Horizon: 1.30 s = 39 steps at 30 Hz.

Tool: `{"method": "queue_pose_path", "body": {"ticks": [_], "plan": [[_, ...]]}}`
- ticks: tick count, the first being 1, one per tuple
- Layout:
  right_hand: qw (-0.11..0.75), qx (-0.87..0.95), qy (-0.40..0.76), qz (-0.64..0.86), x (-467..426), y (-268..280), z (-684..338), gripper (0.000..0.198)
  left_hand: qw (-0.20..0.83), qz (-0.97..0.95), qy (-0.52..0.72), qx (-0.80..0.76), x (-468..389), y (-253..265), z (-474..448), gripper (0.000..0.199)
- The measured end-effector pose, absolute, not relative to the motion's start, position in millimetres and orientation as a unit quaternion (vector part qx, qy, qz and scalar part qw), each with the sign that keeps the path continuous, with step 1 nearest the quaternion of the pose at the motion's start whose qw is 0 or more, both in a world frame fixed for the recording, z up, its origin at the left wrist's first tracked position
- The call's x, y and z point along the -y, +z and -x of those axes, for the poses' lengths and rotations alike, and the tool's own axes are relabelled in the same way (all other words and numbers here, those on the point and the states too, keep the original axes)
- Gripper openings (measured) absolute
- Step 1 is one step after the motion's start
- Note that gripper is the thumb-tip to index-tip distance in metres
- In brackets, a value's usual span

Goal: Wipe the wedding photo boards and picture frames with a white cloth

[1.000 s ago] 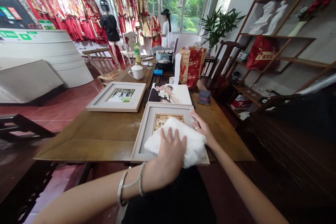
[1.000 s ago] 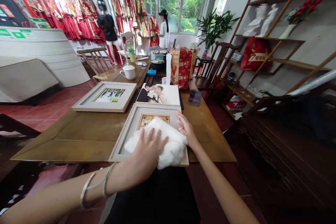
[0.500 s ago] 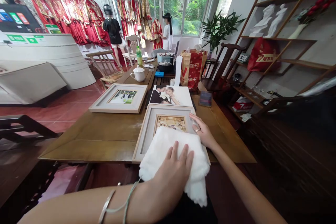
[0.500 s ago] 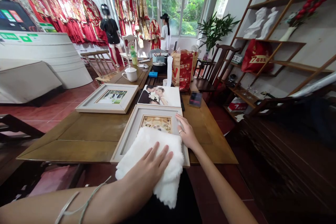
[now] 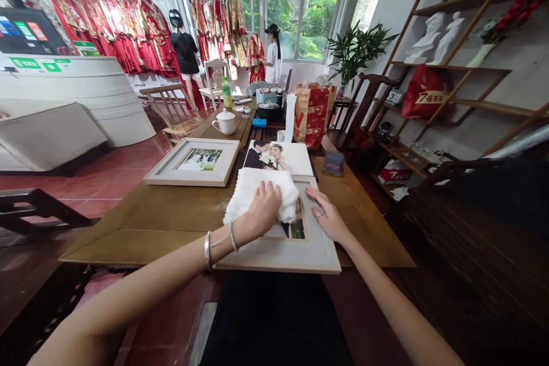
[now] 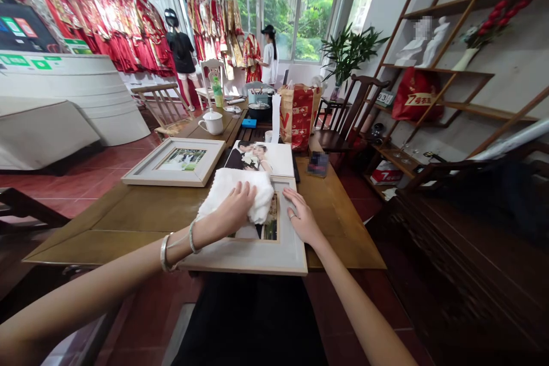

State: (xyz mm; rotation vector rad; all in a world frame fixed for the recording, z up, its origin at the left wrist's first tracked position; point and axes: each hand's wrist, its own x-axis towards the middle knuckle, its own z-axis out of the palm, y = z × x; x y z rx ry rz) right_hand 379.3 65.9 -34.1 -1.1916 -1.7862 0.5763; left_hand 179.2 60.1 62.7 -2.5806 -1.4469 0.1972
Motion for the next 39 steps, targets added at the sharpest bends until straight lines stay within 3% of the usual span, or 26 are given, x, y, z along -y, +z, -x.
{"method": "queue_pose_path", "body": {"ticks": [3, 6, 9, 14, 22, 28, 33, 39], "plan": [[0.439, 0.722, 0.235, 0.48, -65, -34, -380, 0.047, 0.066, 0.89, 0.097, 0.44, -23, 73, -161, 0.045], [0.442, 0.722, 0.237, 0.476, -65, -35, -381, 0.046, 0.066, 0.94, 0.052, 0.331, 35, 77, -139, 0.048], [0.442, 0.721, 0.239, 0.477, -66, -36, -382, 0.046, 0.099, 0.922, 0.046, 0.371, 67, 73, -129, 0.052], [0.441, 0.721, 0.247, 0.475, -66, -35, -382, 0.046, 0.084, 0.877, 0.13, 0.455, 18, 62, -142, 0.066], [0.437, 0.713, 0.247, 0.489, -65, -38, -382, 0.049, 0.062, 0.893, 0.062, 0.441, -77, 49, -171, 0.078], [0.441, 0.723, 0.245, 0.472, -66, -38, -383, 0.048, 0.014, 0.943, 0.096, 0.318, 0, 60, -170, 0.071], [0.441, 0.72, 0.241, 0.478, -66, -38, -382, 0.048, 0.05, 0.94, 0.068, 0.329, 76, 60, -155, 0.06], [0.445, 0.72, 0.244, 0.474, -65, -39, -383, 0.048, 0.069, 0.887, 0.081, 0.45, 20, 46, -168, 0.063]]}}
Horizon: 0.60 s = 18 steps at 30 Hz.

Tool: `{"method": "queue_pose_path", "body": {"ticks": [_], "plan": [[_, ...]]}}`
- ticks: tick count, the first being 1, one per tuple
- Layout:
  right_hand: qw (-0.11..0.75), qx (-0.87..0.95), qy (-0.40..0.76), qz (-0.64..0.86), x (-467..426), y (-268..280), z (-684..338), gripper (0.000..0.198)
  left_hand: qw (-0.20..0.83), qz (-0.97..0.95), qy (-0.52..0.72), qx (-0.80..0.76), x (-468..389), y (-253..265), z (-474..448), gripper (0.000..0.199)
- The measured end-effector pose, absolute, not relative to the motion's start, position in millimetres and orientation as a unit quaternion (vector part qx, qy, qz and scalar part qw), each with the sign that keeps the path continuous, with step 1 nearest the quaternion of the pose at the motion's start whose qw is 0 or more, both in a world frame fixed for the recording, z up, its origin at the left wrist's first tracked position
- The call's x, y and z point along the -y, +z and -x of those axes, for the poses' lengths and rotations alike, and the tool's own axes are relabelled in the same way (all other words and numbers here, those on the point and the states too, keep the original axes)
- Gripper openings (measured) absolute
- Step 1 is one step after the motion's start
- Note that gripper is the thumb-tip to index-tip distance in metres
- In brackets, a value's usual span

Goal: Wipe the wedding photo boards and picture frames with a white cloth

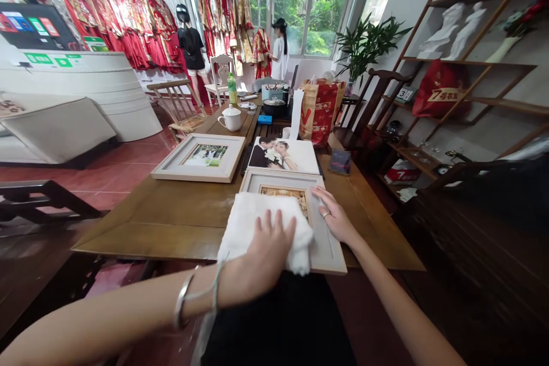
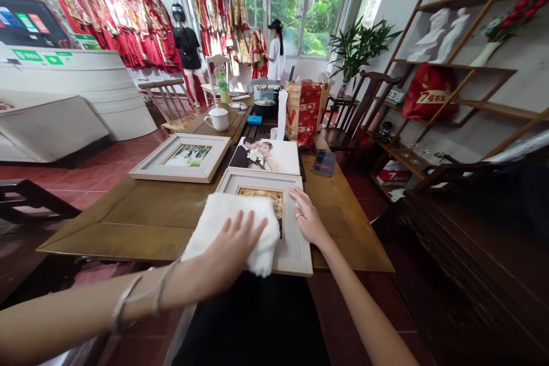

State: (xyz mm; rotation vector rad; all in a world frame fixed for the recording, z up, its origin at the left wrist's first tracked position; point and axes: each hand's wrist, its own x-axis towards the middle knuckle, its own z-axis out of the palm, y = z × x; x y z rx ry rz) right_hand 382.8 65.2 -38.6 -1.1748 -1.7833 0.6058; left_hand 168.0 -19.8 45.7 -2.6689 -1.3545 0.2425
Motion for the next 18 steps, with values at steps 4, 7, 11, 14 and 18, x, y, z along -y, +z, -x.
{"method": "queue_pose_path", "body": {"ticks": [4, 7, 11, 14, 18], "plan": [[0.438, 0.719, 0.246, 0.48, -65, -37, -383, 0.049, 0.11, 0.862, 0.036, 0.493, -49, 44, -182, 0.062], [0.434, 0.714, 0.254, 0.487, -64, -36, -383, 0.049, 0.127, 0.857, 0.028, 0.499, -76, 43, -183, 0.062], [0.434, 0.71, 0.262, 0.488, -64, -37, -384, 0.049, 0.112, 0.865, 0.062, 0.485, -63, 47, -166, 0.064], [0.433, 0.713, 0.261, 0.485, -64, -37, -384, 0.049, 0.077, 0.895, 0.105, 0.426, -24, 60, -143, 0.065], [0.432, 0.715, 0.257, 0.486, -63, -36, -383, 0.049, -0.014, 0.936, 0.13, 0.327, 31, 79, -119, 0.074]]}}
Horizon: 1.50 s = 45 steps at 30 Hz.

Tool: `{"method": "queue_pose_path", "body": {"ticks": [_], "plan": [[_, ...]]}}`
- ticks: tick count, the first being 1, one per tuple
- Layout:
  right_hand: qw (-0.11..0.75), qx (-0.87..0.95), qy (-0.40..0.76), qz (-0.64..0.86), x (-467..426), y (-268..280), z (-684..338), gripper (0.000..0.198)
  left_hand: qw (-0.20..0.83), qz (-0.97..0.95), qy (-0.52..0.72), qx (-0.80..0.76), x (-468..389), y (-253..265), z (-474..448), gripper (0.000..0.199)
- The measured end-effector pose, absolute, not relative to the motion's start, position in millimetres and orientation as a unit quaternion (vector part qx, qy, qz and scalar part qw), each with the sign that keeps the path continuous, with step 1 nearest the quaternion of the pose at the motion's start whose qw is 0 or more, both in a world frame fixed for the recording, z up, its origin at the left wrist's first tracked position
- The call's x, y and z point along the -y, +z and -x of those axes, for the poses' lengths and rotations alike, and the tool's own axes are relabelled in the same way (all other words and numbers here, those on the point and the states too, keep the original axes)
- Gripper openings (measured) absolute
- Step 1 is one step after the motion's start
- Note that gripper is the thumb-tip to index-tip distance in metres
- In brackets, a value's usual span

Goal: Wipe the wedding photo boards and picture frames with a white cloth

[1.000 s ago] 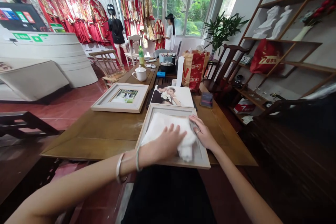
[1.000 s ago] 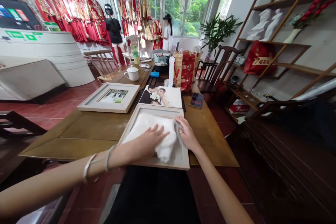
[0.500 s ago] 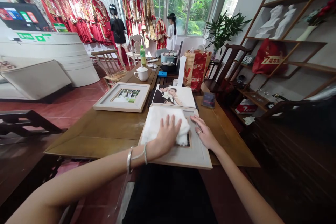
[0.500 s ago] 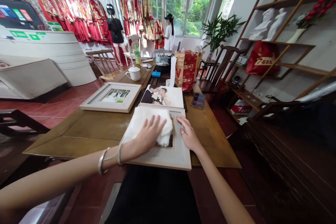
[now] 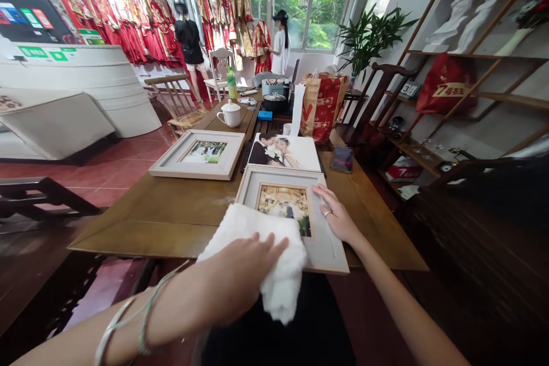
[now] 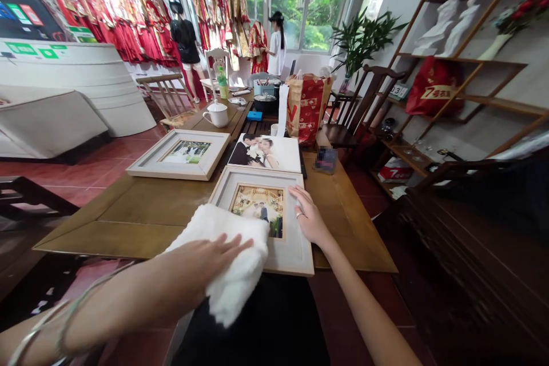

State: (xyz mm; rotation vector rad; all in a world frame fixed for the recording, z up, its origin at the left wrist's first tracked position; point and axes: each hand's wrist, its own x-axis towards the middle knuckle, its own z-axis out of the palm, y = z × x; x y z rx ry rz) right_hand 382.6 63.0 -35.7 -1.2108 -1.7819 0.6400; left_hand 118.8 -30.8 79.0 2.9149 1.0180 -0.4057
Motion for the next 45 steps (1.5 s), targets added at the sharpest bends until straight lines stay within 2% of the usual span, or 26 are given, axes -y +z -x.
{"method": "queue_pose_path", "body": {"ticks": [3, 7, 11, 14, 19, 22, 27, 31, 37, 41, 45], "plan": [[0.425, 0.714, 0.256, 0.494, -62, -35, -382, 0.049, 0.05, -0.924, -0.115, -0.362, 36, 80, -118, 0.077], [0.427, 0.716, 0.257, 0.489, -62, -34, -382, 0.049, 0.054, -0.903, -0.022, -0.426, -12, 63, -124, 0.067], [0.428, 0.713, 0.257, 0.492, -62, -35, -382, 0.05, 0.002, -0.889, 0.042, -0.456, -67, 49, -122, 0.066], [0.426, 0.712, 0.258, 0.495, -62, -35, -382, 0.05, -0.035, -0.891, 0.023, -0.451, -90, 45, -117, 0.07], [0.425, 0.711, 0.264, 0.494, -61, -35, -383, 0.051, -0.03, -0.897, -0.032, -0.44, -91, 52, -117, 0.066], [0.423, 0.708, 0.267, 0.498, -61, -34, -382, 0.051, 0.01, -0.896, -0.092, -0.434, -59, 65, -120, 0.07], [0.428, 0.708, 0.256, 0.5, -62, -34, -381, 0.049, 0.088, -0.872, -0.178, -0.447, 18, 82, -119, 0.091], [0.428, 0.708, 0.256, 0.5, -62, -35, -381, 0.049, 0.043, -0.868, -0.138, -0.474, 18, 69, -117, 0.089], [0.423, 0.709, 0.263, 0.498, -62, -36, -382, 0.05, -0.075, -0.852, -0.013, -0.517, -67, 41, -126, 0.084], [0.432, 0.71, 0.264, 0.488, -62, -37, -382, 0.05, -0.068, -0.847, -0.007, -0.526, -99, 46, -134, 0.08], [0.427, 0.712, 0.263, 0.491, -62, -35, -383, 0.05, -0.038, -0.865, -0.051, -0.498, -82, 55, -131, 0.081]]}}
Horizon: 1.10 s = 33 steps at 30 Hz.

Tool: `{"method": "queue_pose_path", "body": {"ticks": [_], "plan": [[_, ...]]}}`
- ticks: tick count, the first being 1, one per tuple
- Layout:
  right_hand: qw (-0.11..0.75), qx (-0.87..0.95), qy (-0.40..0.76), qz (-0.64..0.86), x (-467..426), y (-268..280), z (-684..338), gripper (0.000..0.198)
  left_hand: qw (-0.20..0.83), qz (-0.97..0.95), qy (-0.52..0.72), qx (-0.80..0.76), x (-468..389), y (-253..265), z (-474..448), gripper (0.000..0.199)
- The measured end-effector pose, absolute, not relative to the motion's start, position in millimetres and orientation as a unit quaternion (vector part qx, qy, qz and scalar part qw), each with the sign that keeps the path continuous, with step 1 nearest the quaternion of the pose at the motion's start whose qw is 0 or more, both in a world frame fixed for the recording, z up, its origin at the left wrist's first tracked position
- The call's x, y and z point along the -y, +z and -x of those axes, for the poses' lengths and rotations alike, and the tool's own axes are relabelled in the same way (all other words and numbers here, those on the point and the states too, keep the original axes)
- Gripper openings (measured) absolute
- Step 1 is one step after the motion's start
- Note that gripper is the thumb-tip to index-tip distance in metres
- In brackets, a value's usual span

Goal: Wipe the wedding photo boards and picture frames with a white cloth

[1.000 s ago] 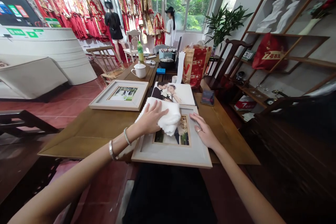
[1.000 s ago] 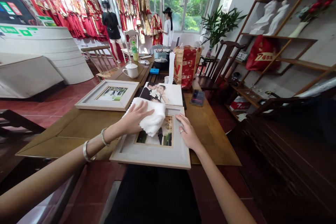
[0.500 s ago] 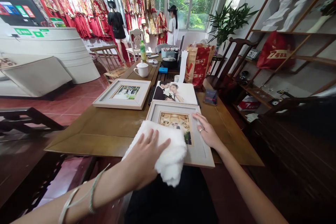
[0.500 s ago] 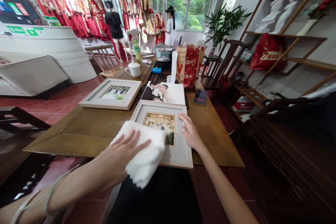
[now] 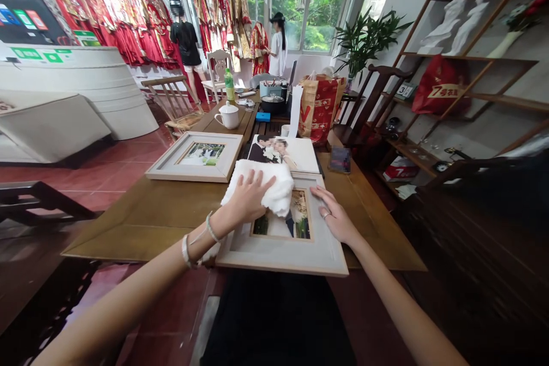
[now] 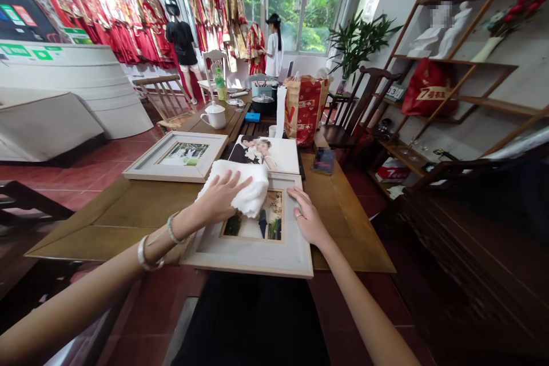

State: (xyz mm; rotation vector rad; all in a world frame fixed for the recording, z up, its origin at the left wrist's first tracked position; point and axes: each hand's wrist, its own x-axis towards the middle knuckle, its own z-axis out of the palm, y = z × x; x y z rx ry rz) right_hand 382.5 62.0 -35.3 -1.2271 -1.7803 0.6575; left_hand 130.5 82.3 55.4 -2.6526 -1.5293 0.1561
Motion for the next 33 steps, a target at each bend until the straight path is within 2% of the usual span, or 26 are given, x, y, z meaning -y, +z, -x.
{"method": "queue_pose_path", "body": {"ticks": [7, 10, 14, 18, 22, 27, 33], "plan": [[0.423, 0.716, 0.256, 0.494, -61, -34, -382, 0.047, -0.117, 0.873, 0.177, 0.438, 26, 83, -113, 0.101], [0.422, 0.717, 0.252, 0.494, -62, -35, -382, 0.047, -0.152, 0.856, 0.206, 0.449, 50, 91, -110, 0.102], [0.419, 0.721, 0.255, 0.489, -63, -35, -383, 0.048, -0.091, 0.866, 0.144, 0.47, 30, 74, -110, 0.094], [0.411, 0.723, 0.263, 0.488, -63, -36, -386, 0.049, 0.019, 0.87, 0.053, 0.49, -27, 48, -115, 0.086], [0.416, 0.718, 0.272, 0.487, -62, -36, -385, 0.05, 0.069, 0.852, -0.016, 0.519, -83, 40, -124, 0.077], [0.419, 0.713, 0.274, 0.492, -62, -35, -384, 0.049, 0.07, 0.846, -0.018, 0.529, -98, 45, -124, 0.072], [0.42, 0.712, 0.275, 0.491, -62, -32, -383, 0.049, -0.033, 0.861, 0.09, 0.499, -14, 61, -107, 0.086]]}}
